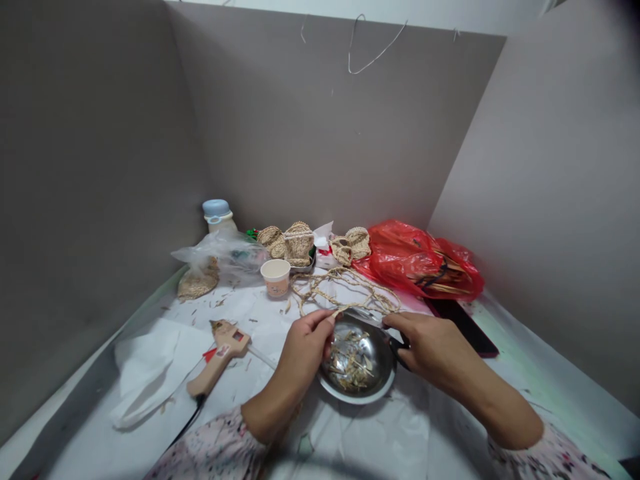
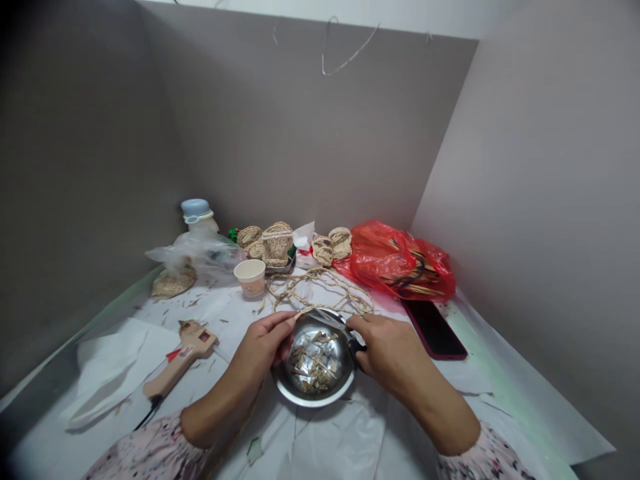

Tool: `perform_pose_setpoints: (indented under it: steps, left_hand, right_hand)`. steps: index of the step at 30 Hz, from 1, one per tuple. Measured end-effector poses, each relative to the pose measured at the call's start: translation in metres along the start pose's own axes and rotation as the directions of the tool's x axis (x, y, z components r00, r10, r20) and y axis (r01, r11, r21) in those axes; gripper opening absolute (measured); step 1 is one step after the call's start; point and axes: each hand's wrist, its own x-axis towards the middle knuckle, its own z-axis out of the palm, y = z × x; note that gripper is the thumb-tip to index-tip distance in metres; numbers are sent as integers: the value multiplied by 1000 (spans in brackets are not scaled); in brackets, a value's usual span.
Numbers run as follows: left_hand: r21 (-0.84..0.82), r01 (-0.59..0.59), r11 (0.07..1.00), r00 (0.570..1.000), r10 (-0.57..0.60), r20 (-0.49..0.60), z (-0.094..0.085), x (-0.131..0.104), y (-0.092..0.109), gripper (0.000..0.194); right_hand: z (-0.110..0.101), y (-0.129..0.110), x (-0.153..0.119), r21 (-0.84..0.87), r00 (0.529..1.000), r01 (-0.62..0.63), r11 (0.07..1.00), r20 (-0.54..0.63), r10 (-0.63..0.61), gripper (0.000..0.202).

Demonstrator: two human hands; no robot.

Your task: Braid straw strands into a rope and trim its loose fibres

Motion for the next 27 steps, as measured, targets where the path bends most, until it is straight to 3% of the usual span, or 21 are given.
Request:
perform_pose_setpoints:
  steps: [8, 27]
  left_hand:
    - [45, -15, 999, 1000, 15, 2, -1, 0, 0, 29]
    - [129, -30, 991, 999, 26, 28, 0, 0, -1, 31]
  right_hand:
    - [1, -4, 0, 102, 1000, 12, 995, 7, -13, 30]
    - [-1, -6, 0, 124, 998, 8, 992, 66, -16, 35]
